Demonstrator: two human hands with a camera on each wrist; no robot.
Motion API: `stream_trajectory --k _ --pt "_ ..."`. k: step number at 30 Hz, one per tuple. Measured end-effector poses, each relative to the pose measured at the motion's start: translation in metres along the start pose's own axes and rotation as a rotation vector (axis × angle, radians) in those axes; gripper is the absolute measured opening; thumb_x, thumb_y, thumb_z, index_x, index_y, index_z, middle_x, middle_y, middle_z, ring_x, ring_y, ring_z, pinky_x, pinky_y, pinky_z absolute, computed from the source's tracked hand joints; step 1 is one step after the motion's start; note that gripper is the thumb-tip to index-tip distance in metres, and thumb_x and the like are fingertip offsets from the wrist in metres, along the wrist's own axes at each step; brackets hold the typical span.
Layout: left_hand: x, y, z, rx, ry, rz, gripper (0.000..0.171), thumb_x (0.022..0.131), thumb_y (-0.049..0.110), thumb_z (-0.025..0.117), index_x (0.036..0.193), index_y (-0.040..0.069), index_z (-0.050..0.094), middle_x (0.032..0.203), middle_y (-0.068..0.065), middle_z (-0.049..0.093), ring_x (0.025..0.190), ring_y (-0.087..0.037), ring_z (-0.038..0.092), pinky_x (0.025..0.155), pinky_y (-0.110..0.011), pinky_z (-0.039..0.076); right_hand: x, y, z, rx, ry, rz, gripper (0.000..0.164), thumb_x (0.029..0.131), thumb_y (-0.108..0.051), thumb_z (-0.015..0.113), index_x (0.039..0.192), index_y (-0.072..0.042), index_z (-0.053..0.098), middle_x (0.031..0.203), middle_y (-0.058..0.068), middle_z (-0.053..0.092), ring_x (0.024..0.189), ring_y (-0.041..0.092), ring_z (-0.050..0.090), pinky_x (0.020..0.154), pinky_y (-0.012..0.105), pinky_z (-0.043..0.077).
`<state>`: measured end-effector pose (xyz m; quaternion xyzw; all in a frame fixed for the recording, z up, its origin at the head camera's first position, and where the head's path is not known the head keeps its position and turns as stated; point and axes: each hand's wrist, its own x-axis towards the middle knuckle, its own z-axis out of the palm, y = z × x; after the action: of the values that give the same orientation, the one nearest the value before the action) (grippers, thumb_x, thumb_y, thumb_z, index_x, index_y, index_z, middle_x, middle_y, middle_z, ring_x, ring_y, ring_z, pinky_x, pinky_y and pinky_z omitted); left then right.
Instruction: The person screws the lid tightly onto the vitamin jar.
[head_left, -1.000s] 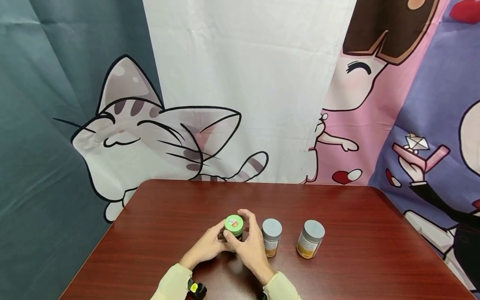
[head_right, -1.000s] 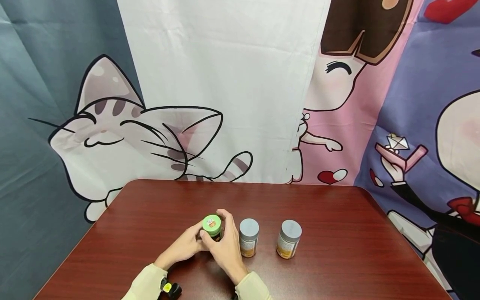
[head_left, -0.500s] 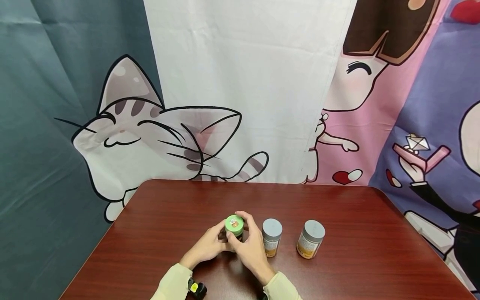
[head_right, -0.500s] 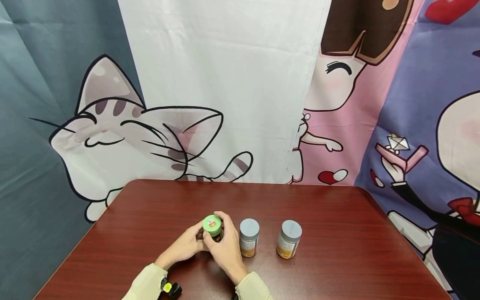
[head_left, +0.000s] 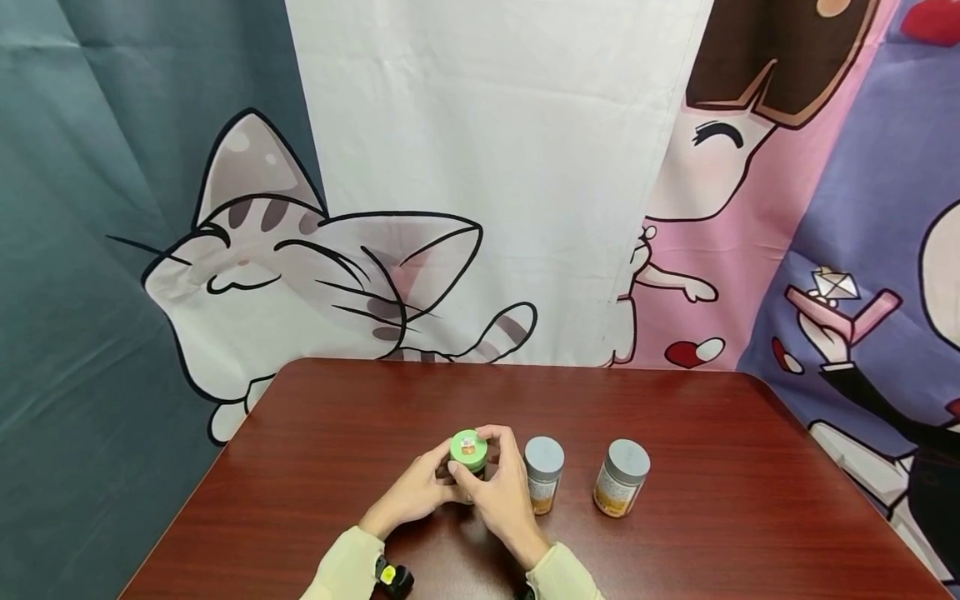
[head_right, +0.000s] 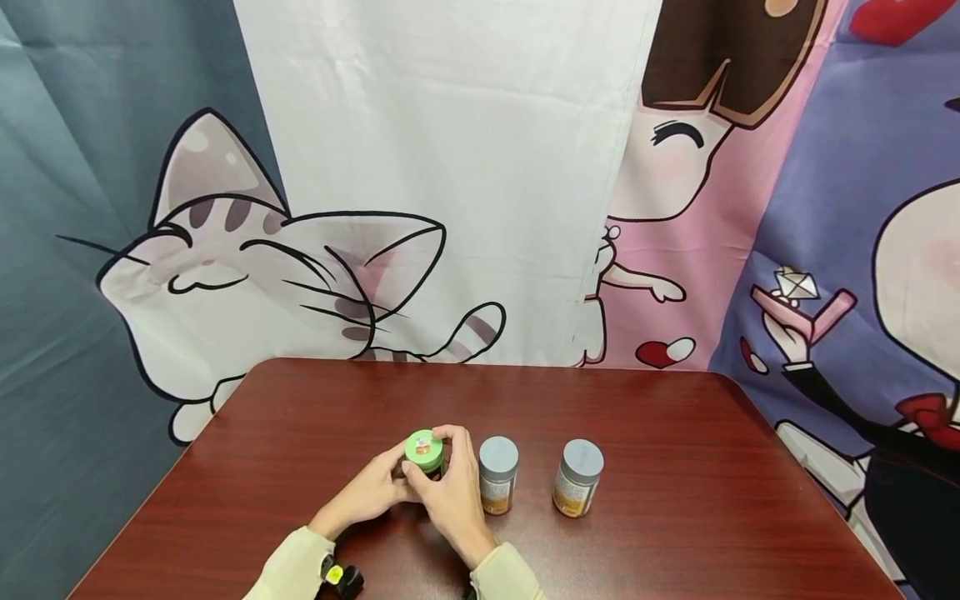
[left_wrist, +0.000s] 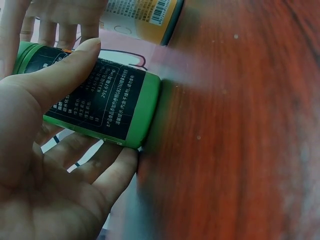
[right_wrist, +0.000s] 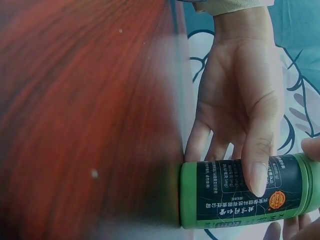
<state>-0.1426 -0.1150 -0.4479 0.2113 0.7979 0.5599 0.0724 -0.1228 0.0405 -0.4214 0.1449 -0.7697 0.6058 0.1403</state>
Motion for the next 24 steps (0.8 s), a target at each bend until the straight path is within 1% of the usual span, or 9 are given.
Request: stream_trajectory --k 3,4,7,10,13,16,20,24 --pt "0.004 -0.013 0.001 0.006 0.005 0.003 0.069 0.078 0.024 0.073 0.138 0.025 0.038 0.121 0.000 0.056 0.101 -0.010 0.058 0.078 -0.023 0.049 0.002 0.015 0.003 -0.004 0.005 -0.005 0.048 0.070 -0.020 0.080 0.107 -0.017 0.049 0.107 -0.003 0.053 0.086 0.021 0.053 0.070 0.032 0.047" --pt "0.004 -0.014 0.001 0.007 0.005 0.005 0.069 0.078 0.023 0.073 0.138 0.023 0.038 0.121 -0.002 0.057 0.101 -0.010 0.058 0.078 -0.023 0.049 0.002 0.016 0.003 -0.004 0.006 -0.008 0.048 0.070 -0.021 0.080 0.107 -0.018 0.049 0.106 -0.003 0.053 0.085 0.021 0.052 0.070 0.032 0.047" --pt "0.004 -0.015 0.000 0.012 0.002 0.001 0.068 0.079 0.023 0.072 0.138 0.021 0.038 0.121 -0.003 0.056 0.102 -0.011 0.058 0.078 -0.023 0.049 0.002 0.012 0.003 -0.001 0.001 0.017 0.050 0.070 -0.018 0.080 0.109 -0.015 0.049 0.107 0.000 0.053 0.085 0.022 0.052 0.070 0.036 0.048" --pt "0.005 -0.016 0.000 0.011 0.001 0.000 0.068 0.079 0.023 0.072 0.138 0.022 0.037 0.122 -0.003 0.056 0.102 -0.012 0.058 0.079 -0.023 0.049 0.001 0.001 0.000 0.003 -0.006 0.028 0.050 0.070 -0.013 0.079 0.110 -0.009 0.049 0.107 0.005 0.054 0.085 0.023 0.052 0.071 0.038 0.048" --pt "0.004 -0.015 0.000 0.011 0.000 -0.005 0.068 0.080 0.026 0.071 0.138 0.026 0.036 0.123 0.000 0.054 0.104 -0.011 0.057 0.079 -0.023 0.048 -0.001 -0.012 -0.003 0.018 -0.027 0.028 0.049 0.072 -0.009 0.076 0.112 -0.005 0.048 0.109 0.010 0.053 0.086 0.023 0.053 0.073 0.039 0.049" --pt "0.003 -0.014 0.000 0.022 0.006 -0.005 0.068 0.080 0.027 0.071 0.138 0.029 0.036 0.123 0.002 0.054 0.104 -0.011 0.057 0.080 -0.024 0.048 -0.002 -0.020 -0.006 0.041 -0.049 0.020 0.051 0.073 -0.009 0.074 0.116 -0.006 0.046 0.113 0.012 0.052 0.090 0.023 0.054 0.076 0.040 0.048" --pt "0.002 -0.010 0.000 0.067 0.012 -0.006 0.068 0.079 0.026 0.072 0.137 0.028 0.037 0.121 0.004 0.055 0.101 -0.009 0.057 0.080 -0.024 0.047 -0.003 -0.022 -0.007 0.071 -0.087 0.033 0.058 0.074 -0.010 0.073 0.123 -0.012 0.043 0.120 0.012 0.050 0.096 0.024 0.054 0.080 0.036 0.047" --pt "-0.001 0.003 -0.001 0.072 0.014 0.012 0.065 0.079 0.020 0.071 0.136 0.020 0.040 0.119 -0.001 0.057 0.099 -0.009 0.058 0.080 -0.024 0.047 -0.003 -0.021 -0.008 0.080 -0.114 0.034 0.063 0.075 -0.008 0.071 0.129 -0.013 0.041 0.124 0.011 0.049 0.101 0.024 0.054 0.084 0.035 0.046"
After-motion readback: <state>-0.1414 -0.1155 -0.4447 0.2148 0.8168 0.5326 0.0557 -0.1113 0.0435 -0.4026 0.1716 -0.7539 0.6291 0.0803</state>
